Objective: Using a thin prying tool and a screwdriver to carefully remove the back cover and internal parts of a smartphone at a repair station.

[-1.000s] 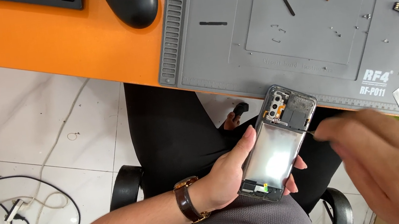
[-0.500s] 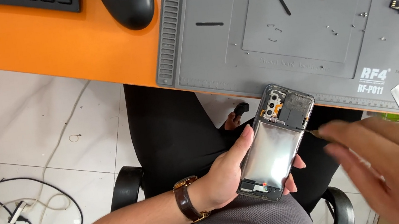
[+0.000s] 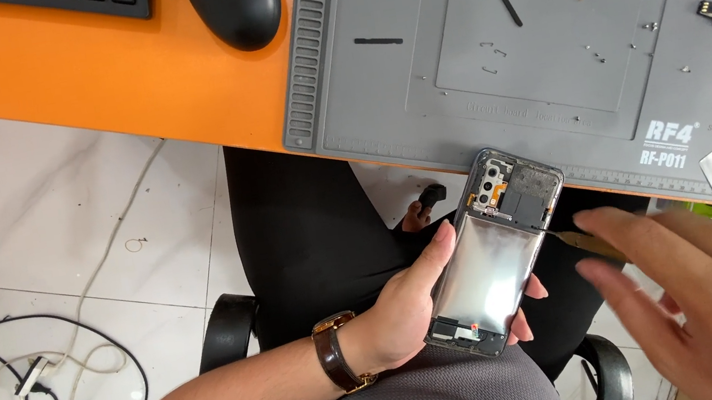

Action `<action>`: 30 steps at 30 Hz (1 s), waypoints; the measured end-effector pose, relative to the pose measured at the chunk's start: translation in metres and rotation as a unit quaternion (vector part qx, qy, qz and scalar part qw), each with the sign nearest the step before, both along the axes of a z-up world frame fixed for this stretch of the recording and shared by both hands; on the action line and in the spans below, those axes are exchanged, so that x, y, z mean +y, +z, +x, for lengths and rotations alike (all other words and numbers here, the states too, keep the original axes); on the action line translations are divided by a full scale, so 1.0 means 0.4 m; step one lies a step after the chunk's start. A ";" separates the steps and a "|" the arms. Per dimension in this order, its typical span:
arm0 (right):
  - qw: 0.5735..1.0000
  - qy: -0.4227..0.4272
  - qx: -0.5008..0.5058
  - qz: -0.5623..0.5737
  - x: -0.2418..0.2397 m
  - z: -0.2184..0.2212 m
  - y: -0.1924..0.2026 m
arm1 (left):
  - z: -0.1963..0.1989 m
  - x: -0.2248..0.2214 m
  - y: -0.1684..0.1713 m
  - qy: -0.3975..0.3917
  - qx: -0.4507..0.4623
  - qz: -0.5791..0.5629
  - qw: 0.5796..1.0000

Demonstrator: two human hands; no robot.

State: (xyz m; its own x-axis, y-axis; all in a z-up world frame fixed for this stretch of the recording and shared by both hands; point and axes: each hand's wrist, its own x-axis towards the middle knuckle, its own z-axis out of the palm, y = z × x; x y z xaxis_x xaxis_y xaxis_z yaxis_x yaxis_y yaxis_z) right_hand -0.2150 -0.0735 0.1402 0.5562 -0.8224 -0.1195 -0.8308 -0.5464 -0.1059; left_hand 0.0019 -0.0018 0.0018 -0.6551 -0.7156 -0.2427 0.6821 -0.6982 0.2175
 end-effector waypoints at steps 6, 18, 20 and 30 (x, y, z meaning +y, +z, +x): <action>0.986 0.023 -0.155 0.062 -0.012 -0.005 0.013 | 0.000 0.002 -0.009 -0.005 0.015 0.006 1.000; 0.900 -0.387 -0.128 0.155 0.125 -0.277 -0.122 | -0.004 0.015 -0.033 0.011 0.039 0.000 0.999; 0.881 -0.431 -0.140 0.137 0.120 -0.381 -0.147 | 0.006 0.006 -0.014 -0.012 0.029 0.017 0.999; 0.642 -0.713 -0.264 -0.096 -0.058 -0.787 -0.227 | 0.020 -0.029 0.003 0.025 -0.079 -0.003 0.997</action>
